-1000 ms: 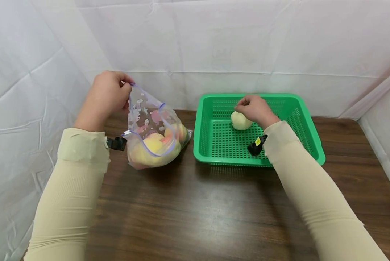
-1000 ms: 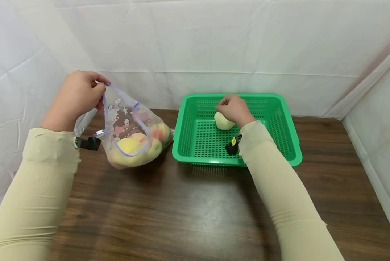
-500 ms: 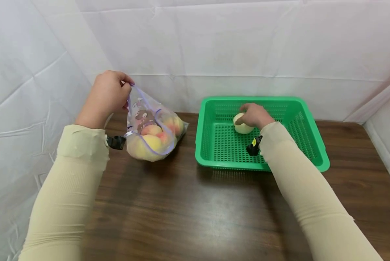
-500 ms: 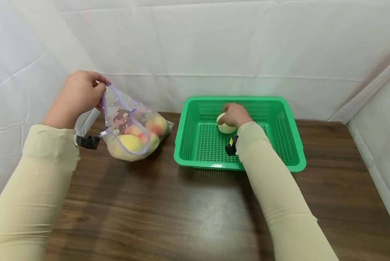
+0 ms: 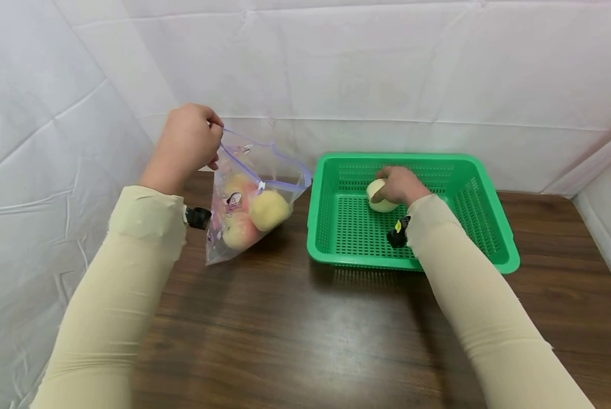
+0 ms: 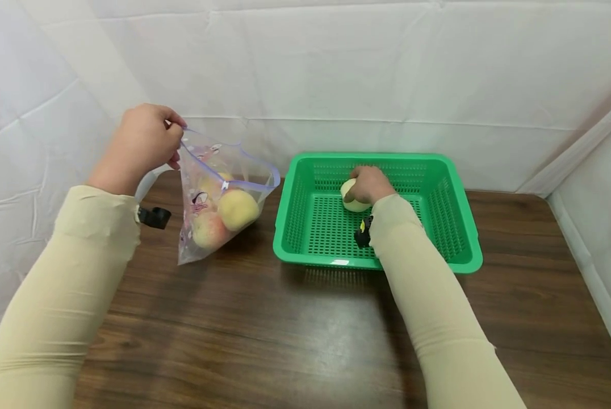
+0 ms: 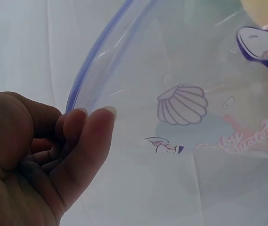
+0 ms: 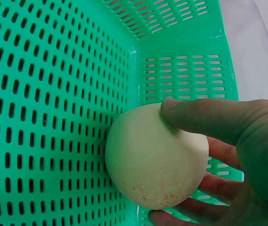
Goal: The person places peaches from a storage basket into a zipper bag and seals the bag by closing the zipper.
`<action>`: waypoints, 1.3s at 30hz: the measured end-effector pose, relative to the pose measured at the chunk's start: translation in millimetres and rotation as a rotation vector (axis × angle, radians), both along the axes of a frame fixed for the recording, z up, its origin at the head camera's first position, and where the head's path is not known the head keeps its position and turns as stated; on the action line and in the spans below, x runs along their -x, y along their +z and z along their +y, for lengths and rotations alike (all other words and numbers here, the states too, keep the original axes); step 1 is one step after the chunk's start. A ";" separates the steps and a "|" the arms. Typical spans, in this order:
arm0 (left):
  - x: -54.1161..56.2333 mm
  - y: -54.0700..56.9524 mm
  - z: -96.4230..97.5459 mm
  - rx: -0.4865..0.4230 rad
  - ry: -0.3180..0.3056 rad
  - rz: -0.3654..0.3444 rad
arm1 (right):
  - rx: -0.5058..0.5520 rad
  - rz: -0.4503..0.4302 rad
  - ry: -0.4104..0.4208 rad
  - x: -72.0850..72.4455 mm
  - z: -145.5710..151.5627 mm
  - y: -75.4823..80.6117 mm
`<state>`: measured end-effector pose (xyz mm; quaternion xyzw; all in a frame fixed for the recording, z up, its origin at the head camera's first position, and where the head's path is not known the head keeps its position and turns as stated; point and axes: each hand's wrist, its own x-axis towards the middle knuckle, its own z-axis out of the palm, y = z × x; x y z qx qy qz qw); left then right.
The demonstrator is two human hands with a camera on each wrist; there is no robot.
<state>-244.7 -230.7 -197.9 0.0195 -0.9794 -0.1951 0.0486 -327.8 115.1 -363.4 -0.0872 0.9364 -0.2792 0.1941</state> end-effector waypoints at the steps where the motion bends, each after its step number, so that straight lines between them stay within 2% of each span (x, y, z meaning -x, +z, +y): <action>1: -0.2 0.6 2.3 0.001 -0.002 0.007 | 0.001 0.003 0.001 -0.4 -0.3 -0.2; 8: -3.3 0.7 19.2 -0.043 -0.039 0.019 | 0.015 0.021 0.001 -0.5 -1.7 -2.7; 12: -6.6 -3.4 28.3 -0.058 -0.072 -0.006 | 0.008 0.028 0.008 -1.9 -3.8 -3.9; 16: -8.9 -7.5 35.4 -0.035 -0.089 -0.026 | -0.016 0.015 0.025 -2.3 -5.9 -6.9; 25: -6.0 -18.9 47.6 0.032 -0.161 -0.005 | -0.008 0.008 0.035 -2.8 -3.7 -9.3; 31: -1.9 -25.8 57.4 0.033 -0.197 -0.028 | 0.004 -0.001 0.046 -6.6 -0.5 -5.5; 39: 1.3 -29.6 63.1 0.021 -0.210 -0.090 | 0.055 0.056 0.059 -10.8 0.8 6.9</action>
